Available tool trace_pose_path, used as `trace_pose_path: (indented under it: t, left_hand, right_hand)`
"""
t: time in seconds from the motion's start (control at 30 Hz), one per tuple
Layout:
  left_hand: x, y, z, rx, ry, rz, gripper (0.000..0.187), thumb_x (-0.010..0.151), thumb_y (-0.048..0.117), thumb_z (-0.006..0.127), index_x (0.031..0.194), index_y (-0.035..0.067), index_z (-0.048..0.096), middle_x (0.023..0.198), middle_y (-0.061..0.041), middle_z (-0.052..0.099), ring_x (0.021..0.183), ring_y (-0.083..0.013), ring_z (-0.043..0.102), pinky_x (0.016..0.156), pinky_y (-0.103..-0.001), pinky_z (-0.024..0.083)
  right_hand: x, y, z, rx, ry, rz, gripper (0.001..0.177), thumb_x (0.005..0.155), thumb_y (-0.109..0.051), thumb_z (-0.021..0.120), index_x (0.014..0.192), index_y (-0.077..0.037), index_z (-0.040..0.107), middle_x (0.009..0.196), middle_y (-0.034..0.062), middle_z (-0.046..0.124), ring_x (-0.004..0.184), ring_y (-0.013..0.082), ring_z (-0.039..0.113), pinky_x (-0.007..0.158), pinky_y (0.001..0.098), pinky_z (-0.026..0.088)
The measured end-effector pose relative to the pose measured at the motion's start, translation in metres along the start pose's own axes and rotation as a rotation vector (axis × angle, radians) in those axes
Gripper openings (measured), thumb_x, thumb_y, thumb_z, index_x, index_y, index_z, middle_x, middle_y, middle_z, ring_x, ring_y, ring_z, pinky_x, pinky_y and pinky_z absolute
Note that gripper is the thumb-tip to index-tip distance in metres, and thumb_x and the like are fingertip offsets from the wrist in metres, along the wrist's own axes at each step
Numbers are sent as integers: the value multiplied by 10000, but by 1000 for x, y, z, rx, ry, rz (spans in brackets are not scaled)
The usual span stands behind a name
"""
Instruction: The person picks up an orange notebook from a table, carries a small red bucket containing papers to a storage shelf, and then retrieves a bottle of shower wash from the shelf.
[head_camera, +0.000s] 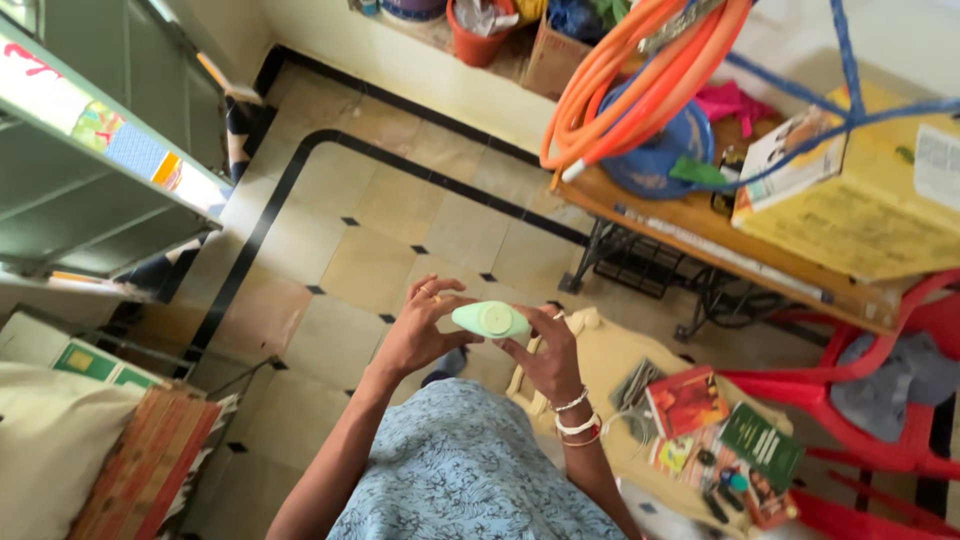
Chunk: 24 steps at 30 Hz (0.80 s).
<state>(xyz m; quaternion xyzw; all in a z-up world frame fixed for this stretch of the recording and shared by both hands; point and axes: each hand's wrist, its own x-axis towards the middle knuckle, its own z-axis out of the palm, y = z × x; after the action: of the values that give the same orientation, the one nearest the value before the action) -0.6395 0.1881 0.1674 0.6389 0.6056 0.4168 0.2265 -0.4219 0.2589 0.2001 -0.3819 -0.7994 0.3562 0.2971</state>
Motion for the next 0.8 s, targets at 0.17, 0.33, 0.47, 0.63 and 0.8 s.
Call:
trace_pose_path:
  t: [0.17,0.33,0.47,0.63,0.8]
  left_hand:
    - [55,-8,5,75,0,50,470,690,351,917,1087,147,774,1004,-47,771,1244,-253,584,1175,-512,318]
    - [101,-11,7,89,29,68,478,683,380,915,1072,140,774,1079,-72,746,1218,-243,596,1170,-527,317]
    - [129,-20,2,79,45,59,471,691,391,924,1060,141,772,1094,-73,726,1209,-227,606,1193,-536,312]
    - [155,-44,-5,-11,147,39,469,698,325,934,1087,130,761,1188,-60,714,1267,-238,600,1217,-517,308]
    - [186,-64,-25,-40,221,-12,571,676,342,950,1151,111,734,1251,-64,680,1295,-276,564,1208,-494,321]
  right_hand:
    - [47,29,-15,-63,-3,-53,476,722,-182,913,1157,-107,735,932,42,692,811,196,606,722,326,519]
    - [89,47,-31,-20,-21,-33,430,743,-187,905,1132,-105,740,911,40,692,792,190,615,686,323,517]
    - [125,50,-37,-45,-16,-109,433,731,-184,904,1117,-94,730,914,45,686,792,197,604,683,325,507]
    - [166,47,-37,-35,5,-190,401,761,-189,905,1102,-87,722,909,53,670,795,206,582,701,334,490]
    - [210,44,-22,-11,41,-211,380,810,-201,914,1084,-57,694,884,70,625,795,209,567,732,340,483]
